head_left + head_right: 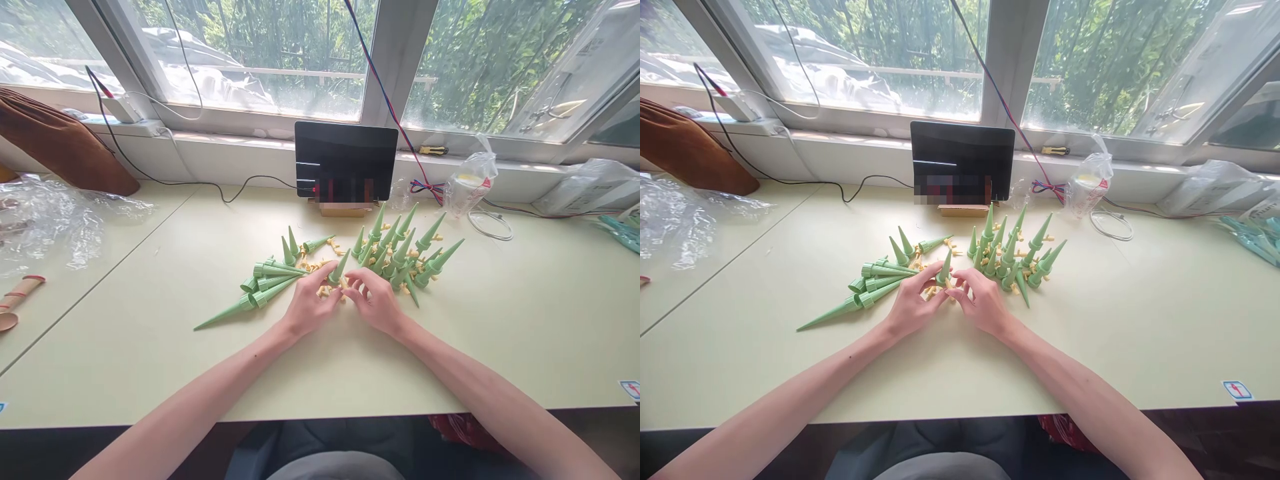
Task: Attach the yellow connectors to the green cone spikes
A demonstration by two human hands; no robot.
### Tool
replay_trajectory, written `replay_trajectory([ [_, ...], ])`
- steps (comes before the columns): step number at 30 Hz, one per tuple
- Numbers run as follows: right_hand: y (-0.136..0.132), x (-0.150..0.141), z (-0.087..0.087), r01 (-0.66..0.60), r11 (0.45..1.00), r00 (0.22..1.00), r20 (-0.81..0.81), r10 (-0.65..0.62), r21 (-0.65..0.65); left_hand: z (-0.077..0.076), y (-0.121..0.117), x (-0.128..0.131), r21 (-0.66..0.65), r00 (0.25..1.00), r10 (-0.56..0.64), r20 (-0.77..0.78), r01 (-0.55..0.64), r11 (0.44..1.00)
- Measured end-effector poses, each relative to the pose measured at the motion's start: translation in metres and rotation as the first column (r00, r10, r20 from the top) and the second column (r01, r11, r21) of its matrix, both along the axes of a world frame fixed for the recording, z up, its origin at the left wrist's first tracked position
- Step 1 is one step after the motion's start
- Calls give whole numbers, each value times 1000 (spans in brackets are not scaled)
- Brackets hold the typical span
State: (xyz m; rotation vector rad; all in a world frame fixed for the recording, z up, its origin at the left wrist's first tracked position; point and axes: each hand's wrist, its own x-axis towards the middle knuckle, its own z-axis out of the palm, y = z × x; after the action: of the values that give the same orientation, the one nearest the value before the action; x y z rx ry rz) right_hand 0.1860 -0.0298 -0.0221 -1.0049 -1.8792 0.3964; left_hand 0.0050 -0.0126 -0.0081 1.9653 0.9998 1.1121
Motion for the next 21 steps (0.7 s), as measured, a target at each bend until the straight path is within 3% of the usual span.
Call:
replay_trajectory([
  [21,1,-1,0,11,1000,1000,-3,-12,-22,0,2,-1,-21,1000,-20,-17,19,1000],
])
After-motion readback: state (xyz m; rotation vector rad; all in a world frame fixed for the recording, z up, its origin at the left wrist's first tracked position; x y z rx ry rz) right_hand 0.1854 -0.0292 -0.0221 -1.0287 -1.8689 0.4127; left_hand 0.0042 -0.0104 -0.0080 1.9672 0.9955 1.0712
